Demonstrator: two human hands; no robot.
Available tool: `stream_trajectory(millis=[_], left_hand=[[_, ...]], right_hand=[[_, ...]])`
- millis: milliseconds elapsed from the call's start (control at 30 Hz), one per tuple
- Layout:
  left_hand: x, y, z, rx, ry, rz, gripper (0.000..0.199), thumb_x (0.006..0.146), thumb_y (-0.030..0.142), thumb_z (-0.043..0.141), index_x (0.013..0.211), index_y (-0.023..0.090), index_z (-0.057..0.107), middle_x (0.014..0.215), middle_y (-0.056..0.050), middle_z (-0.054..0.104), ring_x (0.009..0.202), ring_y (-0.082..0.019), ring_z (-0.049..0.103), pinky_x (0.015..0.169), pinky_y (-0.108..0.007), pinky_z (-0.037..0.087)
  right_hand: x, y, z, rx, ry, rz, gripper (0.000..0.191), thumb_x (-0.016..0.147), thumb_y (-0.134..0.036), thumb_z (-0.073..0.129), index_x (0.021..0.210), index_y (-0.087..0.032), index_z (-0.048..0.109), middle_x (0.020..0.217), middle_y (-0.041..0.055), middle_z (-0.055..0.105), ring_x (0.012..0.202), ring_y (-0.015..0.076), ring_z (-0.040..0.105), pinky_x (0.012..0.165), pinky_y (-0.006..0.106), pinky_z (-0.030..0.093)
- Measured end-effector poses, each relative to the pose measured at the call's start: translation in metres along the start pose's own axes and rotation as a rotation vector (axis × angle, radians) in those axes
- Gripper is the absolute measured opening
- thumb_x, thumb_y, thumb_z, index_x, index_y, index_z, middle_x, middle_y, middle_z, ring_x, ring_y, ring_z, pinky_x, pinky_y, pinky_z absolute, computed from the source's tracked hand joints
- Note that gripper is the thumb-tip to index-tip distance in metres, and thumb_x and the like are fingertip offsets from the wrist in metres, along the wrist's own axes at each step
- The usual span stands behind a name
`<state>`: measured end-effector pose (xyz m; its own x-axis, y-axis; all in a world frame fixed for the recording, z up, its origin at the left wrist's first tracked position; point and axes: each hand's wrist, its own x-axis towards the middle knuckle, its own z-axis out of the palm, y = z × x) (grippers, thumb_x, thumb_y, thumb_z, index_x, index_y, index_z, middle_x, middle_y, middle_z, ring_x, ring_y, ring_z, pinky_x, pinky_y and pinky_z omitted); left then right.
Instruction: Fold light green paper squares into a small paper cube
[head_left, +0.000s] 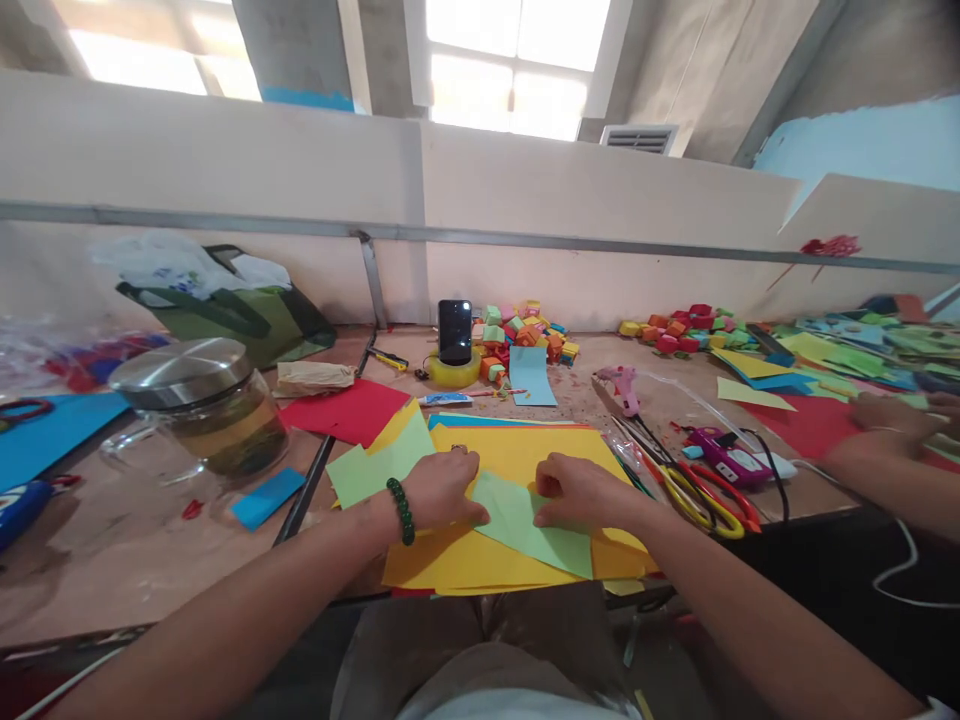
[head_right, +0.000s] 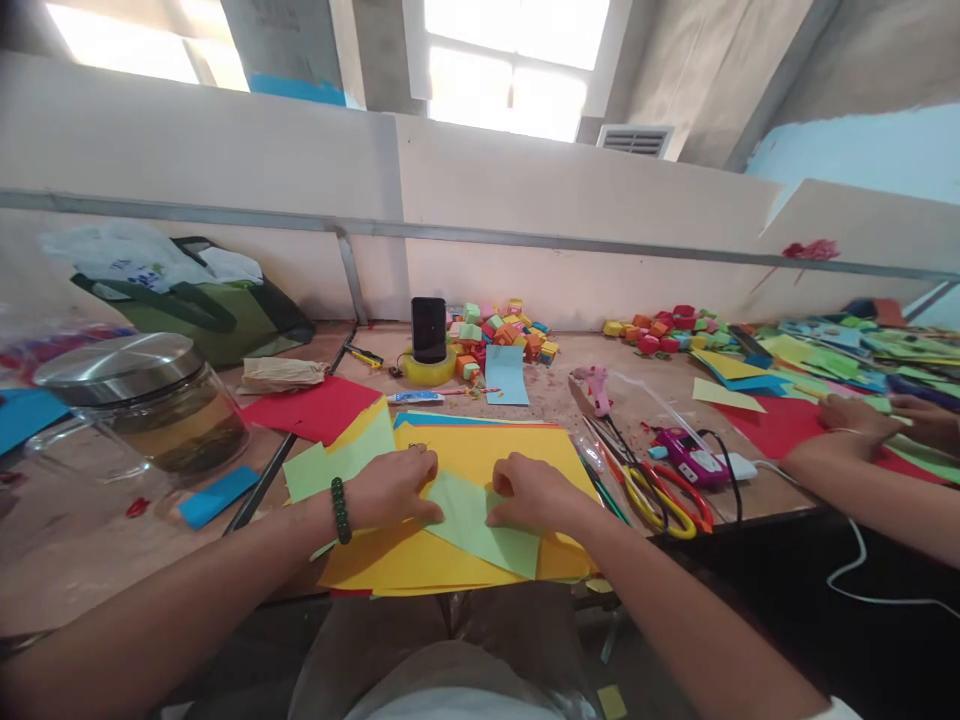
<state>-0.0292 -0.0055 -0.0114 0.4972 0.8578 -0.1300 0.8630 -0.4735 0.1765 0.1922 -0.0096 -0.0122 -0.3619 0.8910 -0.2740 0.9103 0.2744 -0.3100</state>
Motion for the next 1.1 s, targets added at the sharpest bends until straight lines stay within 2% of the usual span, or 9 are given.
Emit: stream_trajectory(millis=[133,233,333,433,500,567,667,833,1100], left_hand=[[0.006,-0.001,0.006,-0.238,0.011,0.002,0.018,0.069,0.029,0.068,0.074,0.018,0.055,0.081,-0.003,0.062,0.073,-0.019,0.059,0.06,-0.027,0.039],[0.01,-0.007,0.014,-0.347,0.052,0.008,0.009,0.072,0.021,0.06,0.076,0.019,0.052,0.076,0.0,0.061,0.069,-0.016,0.057,0.058,-0.026,0.038],[0.016,-0.015,0.022,-0.49,0.159,0.024,0.01,0.072,0.017,0.056,0.079,0.019,0.05,0.073,0.002,0.059,0.066,-0.014,0.054,0.057,-0.025,0.038],[0.019,-0.02,0.026,-0.622,0.287,0.022,0.017,0.073,0.018,0.055,0.089,0.019,0.052,0.07,0.002,0.057,0.064,-0.014,0.052,0.058,-0.025,0.039],[0.02,-0.022,0.025,-0.665,0.328,0.016,0.026,0.074,0.023,0.056,0.1,0.017,0.053,0.077,0.0,0.059,0.063,-0.014,0.051,0.059,-0.026,0.04],[0.019,-0.023,0.024,-0.704,0.334,0.017,0.038,0.074,0.032,0.059,0.107,0.014,0.054,0.086,-0.004,0.059,0.063,-0.013,0.049,0.06,-0.027,0.042],[0.019,-0.022,0.022,-0.806,0.283,0.035,0.05,0.066,0.045,0.068,0.104,0.013,0.058,0.089,-0.005,0.058,0.066,-0.013,0.049,0.061,-0.027,0.042],[0.02,-0.02,0.023,-1.05,0.274,0.126,0.039,0.07,0.049,0.06,0.055,0.016,0.047,0.056,0.004,0.037,0.057,-0.009,0.035,0.052,-0.023,0.029],[0.019,-0.019,0.023,-1.114,0.36,0.15,0.04,0.07,0.043,0.058,0.048,0.018,0.035,0.052,0.006,0.025,0.053,-0.008,0.025,0.049,-0.023,0.022]], right_hand=[[-0.006,-0.004,0.002,0.059,0.023,0.03,0.037,0.069,-0.032,0.07,0.103,-0.02,0.059,0.087,0.0014,0.066,0.074,0.0161,0.06,0.06,0.024,0.039],[-0.006,-0.014,-0.002,0.014,0.04,0.004,0.051,0.067,-0.031,0.071,0.115,-0.019,0.057,0.101,0.007,0.065,0.084,0.0189,0.062,0.068,0.027,0.043],[0.0,-0.023,-0.003,0.015,0.003,-0.033,0.061,0.065,-0.038,0.074,0.119,-0.017,0.055,0.112,0.0119,0.062,0.091,0.0224,0.061,0.071,0.029,0.044],[0.009,-0.025,0.001,0.013,-0.028,-0.005,0.069,0.06,-0.045,0.077,0.12,-0.019,0.054,0.105,0.0087,0.064,0.087,0.0231,0.061,0.066,0.028,0.042],[0.014,-0.024,0.002,0.016,-0.049,0.026,0.066,0.058,-0.043,0.078,0.116,-0.019,0.055,0.091,0.0039,0.065,0.077,0.0207,0.059,0.06,0.027,0.038],[0.019,-0.022,-0.001,0.058,-0.092,0.001,0.046,0.06,-0.04,0.075,0.098,-0.018,0.061,0.078,-0.0001,0.062,0.068,0.017,0.055,0.056,0.025,0.034],[0.024,-0.021,-0.008,0.225,-0.139,-0.094,0.025,0.066,-0.039,0.069,0.071,-0.016,0.06,0.064,-0.004,0.053,0.06,0.0122,0.047,0.053,0.023,0.031],[0.033,-0.023,-0.013,0.409,-0.087,-0.143,0.032,0.063,-0.044,0.069,0.063,-0.016,0.052,0.058,-0.0063,0.04,0.054,0.0082,0.037,0.048,0.021,0.027],[0.049,-0.021,0.013,0.743,0.044,-0.292,0.048,0.068,-0.061,0.066,0.063,-0.016,0.051,0.059,-0.0044,0.039,0.053,0.0073,0.034,0.046,0.021,0.027]])
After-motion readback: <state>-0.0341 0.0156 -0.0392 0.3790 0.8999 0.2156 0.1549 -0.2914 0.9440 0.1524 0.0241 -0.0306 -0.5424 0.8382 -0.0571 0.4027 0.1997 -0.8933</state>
